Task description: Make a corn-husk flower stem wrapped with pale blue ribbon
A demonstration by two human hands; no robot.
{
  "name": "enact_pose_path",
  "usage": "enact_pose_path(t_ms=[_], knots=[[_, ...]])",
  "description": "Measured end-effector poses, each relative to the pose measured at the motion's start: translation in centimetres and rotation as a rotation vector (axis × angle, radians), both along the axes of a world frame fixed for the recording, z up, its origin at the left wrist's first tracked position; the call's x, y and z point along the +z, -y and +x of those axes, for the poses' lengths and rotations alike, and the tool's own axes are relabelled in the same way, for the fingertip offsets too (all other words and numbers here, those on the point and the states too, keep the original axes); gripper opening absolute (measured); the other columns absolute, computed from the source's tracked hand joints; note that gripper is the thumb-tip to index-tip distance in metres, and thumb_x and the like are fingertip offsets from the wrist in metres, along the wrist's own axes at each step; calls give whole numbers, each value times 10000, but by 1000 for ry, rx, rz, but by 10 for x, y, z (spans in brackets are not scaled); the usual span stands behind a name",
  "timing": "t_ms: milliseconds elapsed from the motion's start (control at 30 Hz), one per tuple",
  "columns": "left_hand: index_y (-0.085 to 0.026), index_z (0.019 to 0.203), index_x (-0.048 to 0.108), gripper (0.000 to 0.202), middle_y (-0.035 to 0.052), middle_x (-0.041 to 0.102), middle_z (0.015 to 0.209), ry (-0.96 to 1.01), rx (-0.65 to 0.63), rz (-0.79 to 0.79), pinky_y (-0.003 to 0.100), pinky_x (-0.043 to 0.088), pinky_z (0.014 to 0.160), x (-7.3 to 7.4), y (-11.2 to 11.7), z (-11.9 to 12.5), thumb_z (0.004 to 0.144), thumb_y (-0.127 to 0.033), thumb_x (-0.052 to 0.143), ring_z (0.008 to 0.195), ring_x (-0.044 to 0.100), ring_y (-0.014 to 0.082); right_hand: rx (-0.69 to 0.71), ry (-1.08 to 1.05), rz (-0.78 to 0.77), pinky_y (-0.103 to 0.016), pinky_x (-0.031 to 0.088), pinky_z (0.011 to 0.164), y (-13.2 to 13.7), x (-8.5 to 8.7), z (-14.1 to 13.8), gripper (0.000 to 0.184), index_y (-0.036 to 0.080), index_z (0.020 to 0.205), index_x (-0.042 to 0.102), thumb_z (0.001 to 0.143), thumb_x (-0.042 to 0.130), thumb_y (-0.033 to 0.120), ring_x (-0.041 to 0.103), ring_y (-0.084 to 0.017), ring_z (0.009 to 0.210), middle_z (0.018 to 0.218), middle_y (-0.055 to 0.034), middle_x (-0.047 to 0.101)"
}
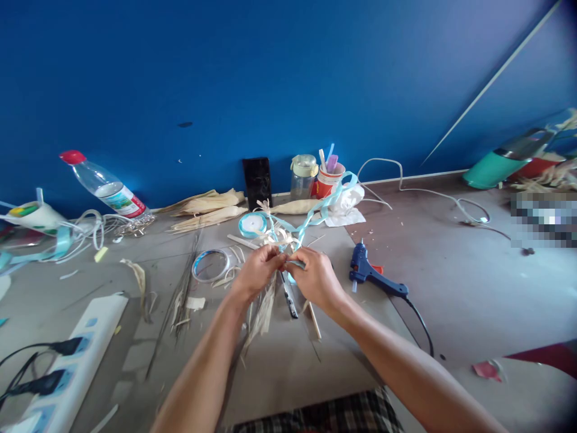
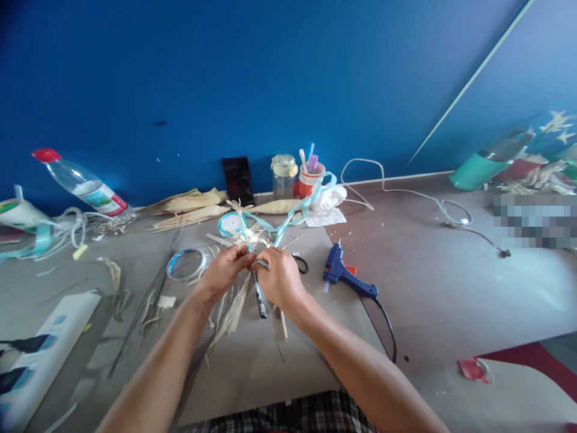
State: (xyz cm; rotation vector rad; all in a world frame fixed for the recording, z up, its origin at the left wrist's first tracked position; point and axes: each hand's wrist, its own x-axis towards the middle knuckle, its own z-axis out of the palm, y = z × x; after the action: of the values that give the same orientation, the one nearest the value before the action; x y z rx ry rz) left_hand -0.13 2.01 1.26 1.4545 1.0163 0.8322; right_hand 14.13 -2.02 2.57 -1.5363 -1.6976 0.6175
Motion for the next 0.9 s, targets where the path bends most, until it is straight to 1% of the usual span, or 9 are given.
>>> enact_pose_path(t_ms=[100,200,300,433,533,633,700,800,900], knots=[[-168,649,551,238,-17,542,625,-114,19,92,260,357,626,1,1,-1,768,-374,562,616,470,126,-8,160,98,-274,342,681,0,-6,-1,150,182,593,588,742,567,191,528,-157,667,645,-25,602],[-169,651,548,233,-24,522,613,-106,57,75,257,348,604,1,1,-2,742,-379,591,604,455,124,-26,184,105,-279,340,682,0,-5,-2,145,181,596,568,741,561,190,532,-164,673,645,-28,603],[-164,701,601,197,-11,565,660,45,43,-7,273,385,673,3,1,-1,706,-356,644,665,499,139,-33,74,34,-254,337,613,-1,1,-1,129,179,611,574,730,523,179,500,-142,619,635,-18,582],[-169,843,675,225,33,642,811,319,-48,-143,317,404,810,5,3,3,673,-316,697,795,563,172,-52,-138,-140,-229,330,544,-3,7,5,134,170,678,623,716,507,227,440,-112,543,566,15,524],[-151,867,686,267,63,653,856,472,-58,-272,308,414,790,5,5,7,645,-292,730,786,570,163,-25,-346,-244,-220,331,519,-6,5,7,160,156,710,641,698,532,273,417,-97,527,571,21,526],[-139,802,688,216,61,653,826,539,-4,-341,283,419,748,3,7,11,638,-268,744,745,565,140,8,-579,-295,-225,368,548,-8,1,5,160,143,689,633,666,566,285,460,-102,555,615,2,570],[-136,754,681,177,51,646,782,559,15,-366,278,422,721,0,7,13,648,-265,739,708,556,129,20,-685,-317,-233,389,566,-9,-1,2,156,143,677,626,647,591,292,494,-114,576,619,-10,586],[-137,749,671,161,35,631,736,582,32,-392,265,417,679,-3,7,14,659,-254,735,661,538,110,31,-750,-357,-236,384,555,-10,-2,0,166,144,654,610,627,620,307,502,-119,569,587,-11,579],[-148,704,640,144,19,626,745,612,42,-409,260,408,650,-4,6,13,648,-233,743,631,526,95,31,-751,-358,-235,366,550,-10,-1,0,172,136,643,602,620,624,305,483,-109,558,585,-6,574]])
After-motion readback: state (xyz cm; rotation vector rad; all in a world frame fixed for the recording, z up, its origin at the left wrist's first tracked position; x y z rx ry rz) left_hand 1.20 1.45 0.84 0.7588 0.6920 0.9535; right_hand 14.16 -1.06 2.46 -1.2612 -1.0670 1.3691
